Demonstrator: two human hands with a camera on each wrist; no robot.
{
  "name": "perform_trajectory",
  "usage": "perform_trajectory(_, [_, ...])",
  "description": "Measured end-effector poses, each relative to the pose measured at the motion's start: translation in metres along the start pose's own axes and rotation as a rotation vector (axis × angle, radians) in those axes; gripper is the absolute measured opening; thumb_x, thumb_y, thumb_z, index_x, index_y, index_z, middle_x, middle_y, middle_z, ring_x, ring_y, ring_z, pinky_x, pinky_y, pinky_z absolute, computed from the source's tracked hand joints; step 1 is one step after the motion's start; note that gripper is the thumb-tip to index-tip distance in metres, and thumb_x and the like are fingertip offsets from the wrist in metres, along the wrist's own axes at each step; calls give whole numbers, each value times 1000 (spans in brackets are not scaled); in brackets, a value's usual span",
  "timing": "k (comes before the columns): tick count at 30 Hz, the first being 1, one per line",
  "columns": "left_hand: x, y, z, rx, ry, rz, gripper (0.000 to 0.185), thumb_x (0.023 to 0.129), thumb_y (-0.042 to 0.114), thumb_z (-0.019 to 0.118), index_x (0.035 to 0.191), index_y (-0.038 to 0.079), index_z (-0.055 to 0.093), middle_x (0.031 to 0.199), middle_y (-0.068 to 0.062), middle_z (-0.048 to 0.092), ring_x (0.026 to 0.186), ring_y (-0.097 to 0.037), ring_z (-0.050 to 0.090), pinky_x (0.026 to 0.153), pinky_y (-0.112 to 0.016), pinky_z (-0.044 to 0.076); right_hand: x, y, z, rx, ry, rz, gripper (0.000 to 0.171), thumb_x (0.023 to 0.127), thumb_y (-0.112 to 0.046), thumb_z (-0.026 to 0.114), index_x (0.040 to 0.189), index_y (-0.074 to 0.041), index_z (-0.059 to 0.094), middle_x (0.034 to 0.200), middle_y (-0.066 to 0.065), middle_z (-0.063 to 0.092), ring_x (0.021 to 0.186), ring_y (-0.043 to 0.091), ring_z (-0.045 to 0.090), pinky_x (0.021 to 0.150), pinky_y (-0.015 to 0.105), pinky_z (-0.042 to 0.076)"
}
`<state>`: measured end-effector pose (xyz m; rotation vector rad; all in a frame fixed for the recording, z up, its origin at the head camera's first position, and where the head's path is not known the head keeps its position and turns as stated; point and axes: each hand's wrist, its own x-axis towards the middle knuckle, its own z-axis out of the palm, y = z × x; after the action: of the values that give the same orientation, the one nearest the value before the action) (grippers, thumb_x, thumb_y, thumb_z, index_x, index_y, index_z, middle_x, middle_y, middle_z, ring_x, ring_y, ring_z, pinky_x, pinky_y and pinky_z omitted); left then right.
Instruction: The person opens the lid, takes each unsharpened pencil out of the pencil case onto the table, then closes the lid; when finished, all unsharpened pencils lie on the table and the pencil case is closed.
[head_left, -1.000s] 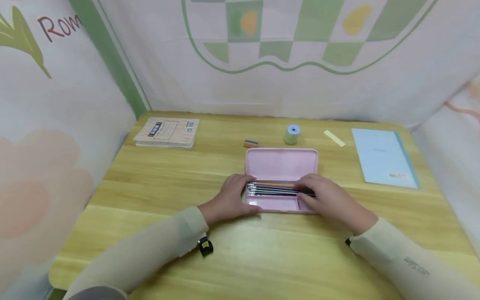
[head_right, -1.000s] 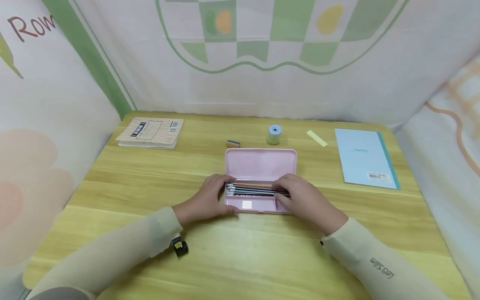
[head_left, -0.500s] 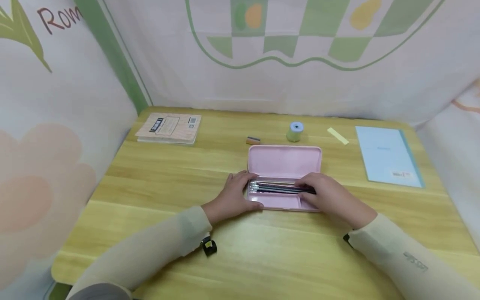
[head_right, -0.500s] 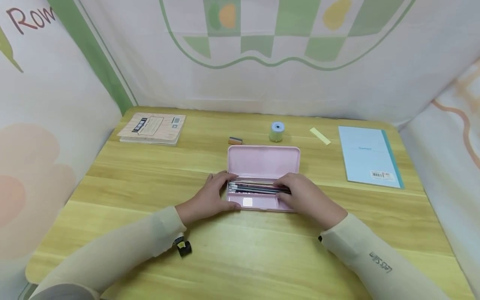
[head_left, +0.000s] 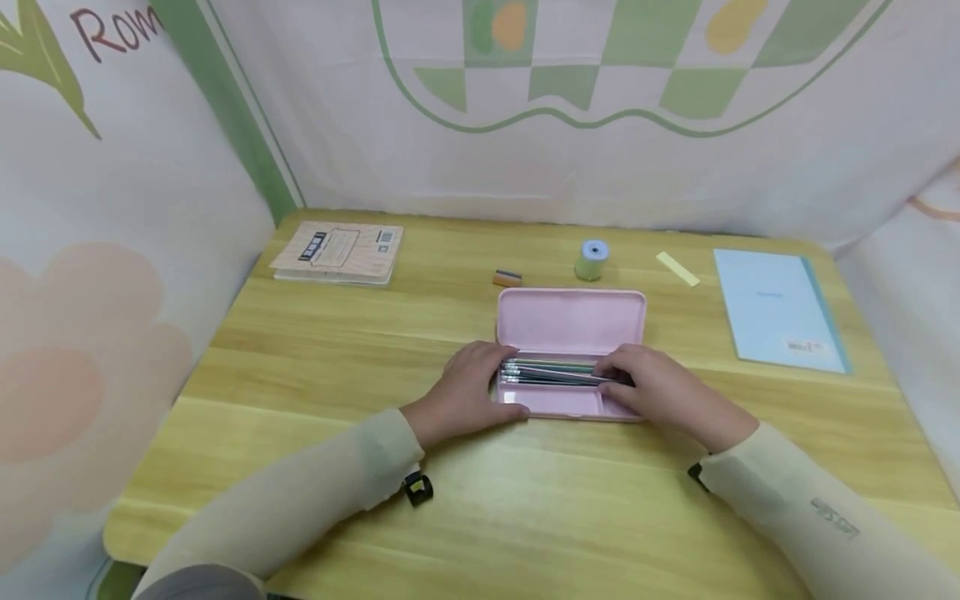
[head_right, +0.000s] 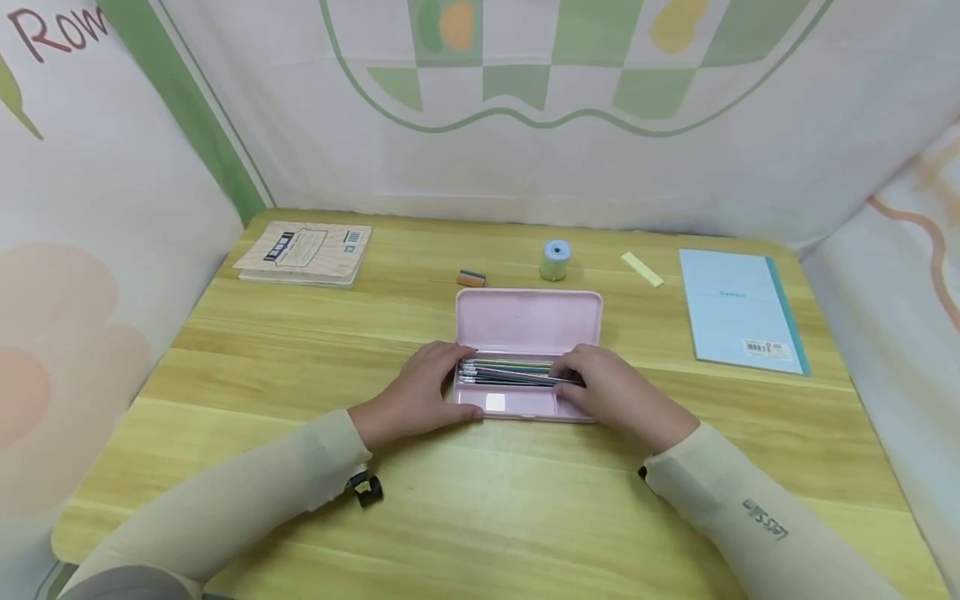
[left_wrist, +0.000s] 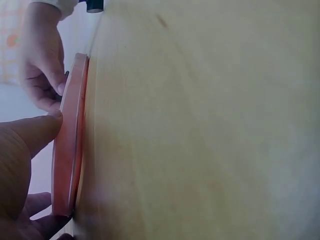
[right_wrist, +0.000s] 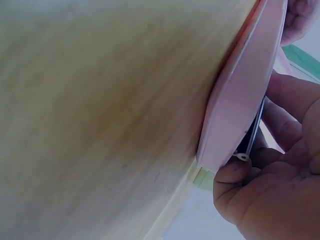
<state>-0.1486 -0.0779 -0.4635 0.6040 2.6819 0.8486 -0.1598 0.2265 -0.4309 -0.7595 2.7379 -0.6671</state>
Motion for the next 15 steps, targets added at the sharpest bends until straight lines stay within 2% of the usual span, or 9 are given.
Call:
perform_trajectory(10, [-1,1,-3,2,-11,-6,96,81,63,80,158,20,41,158,0,45,146,-21,34,122,-43,28,-2,-2,-1,14,17,17,9,96,-10,72,105,-9,75,101,3,70,96,22,65,89,52,55])
perform_trajectory(15, [-2,2,-4,51,-16,14,96,83,64,77,159,18,41,158,-2,45,147,-23,34,122,-42,29,-3,-1,-1,23,30,47,9,96,-9,69,103,-8,74,99,3,70,92,21,63,84,49,55])
